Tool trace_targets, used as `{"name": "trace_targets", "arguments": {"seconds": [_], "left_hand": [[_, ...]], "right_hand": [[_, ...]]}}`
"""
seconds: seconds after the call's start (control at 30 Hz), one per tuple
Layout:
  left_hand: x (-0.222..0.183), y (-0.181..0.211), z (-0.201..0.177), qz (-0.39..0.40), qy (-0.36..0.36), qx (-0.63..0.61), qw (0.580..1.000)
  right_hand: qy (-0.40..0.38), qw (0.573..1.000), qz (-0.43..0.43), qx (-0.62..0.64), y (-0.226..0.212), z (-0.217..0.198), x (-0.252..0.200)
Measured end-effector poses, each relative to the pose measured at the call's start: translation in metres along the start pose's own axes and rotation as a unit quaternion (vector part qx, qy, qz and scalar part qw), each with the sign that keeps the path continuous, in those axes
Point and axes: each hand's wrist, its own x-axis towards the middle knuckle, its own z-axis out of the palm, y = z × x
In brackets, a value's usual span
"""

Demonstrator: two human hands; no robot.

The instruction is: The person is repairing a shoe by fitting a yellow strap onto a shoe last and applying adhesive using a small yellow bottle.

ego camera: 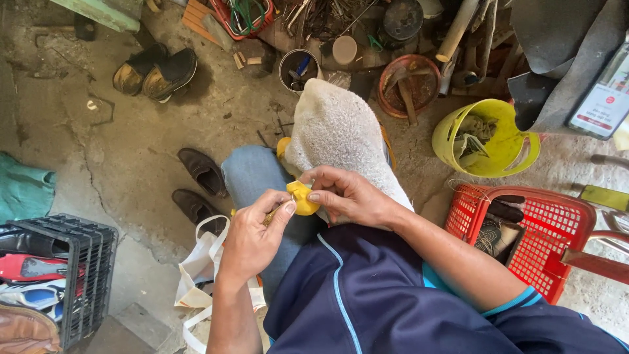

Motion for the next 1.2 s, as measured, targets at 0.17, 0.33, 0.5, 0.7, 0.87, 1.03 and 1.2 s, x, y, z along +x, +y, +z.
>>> {"name": "trace_targets", "arguments": {"seconds": [0.17, 0.33, 0.5, 0.7, 0.87, 1.03, 1.2], "left_hand": [[0.003, -0.006, -0.003, -0.013, -0.030, 0.003, 0.999], [0.006, -0.031, 0.002, -0.058, 0.008, -0.076, 0.995], [0.005, -0.028, 0.003, -0.062, 0.032, -0.100, 0.993], [0.000, -0.023, 0.016, -0.034, 0.080, -0.091, 0.992], [-0.006, -0.017, 0.025, 0.023, 0.145, -0.058, 0.987], [-0.008, -0.013, 0.024, 0.105, 0.173, 0.029, 0.979], [-0.008, -0.018, 0.027, 0.049, 0.157, -0.044, 0.985]], "right_hand": [[-0.003, 1.000, -0.005, -0.012, 0.007, 0.000, -0.001], [-0.012, 1.000, 0.009, 0.007, 0.005, 0.000, 0.000], [-0.019, 1.000, 0.016, 0.000, 0.002, 0.000, 0.000], [-0.008, 1.000, 0.021, -0.002, 0.005, 0.001, 0.000], [0.003, 1.000, 0.022, 0.006, 0.008, 0.004, -0.002], [0.014, 1.000, 0.002, -0.006, 0.027, 0.004, -0.001], [0.022, 1.000, -0.006, -0.006, 0.021, 0.007, -0.003]]}}
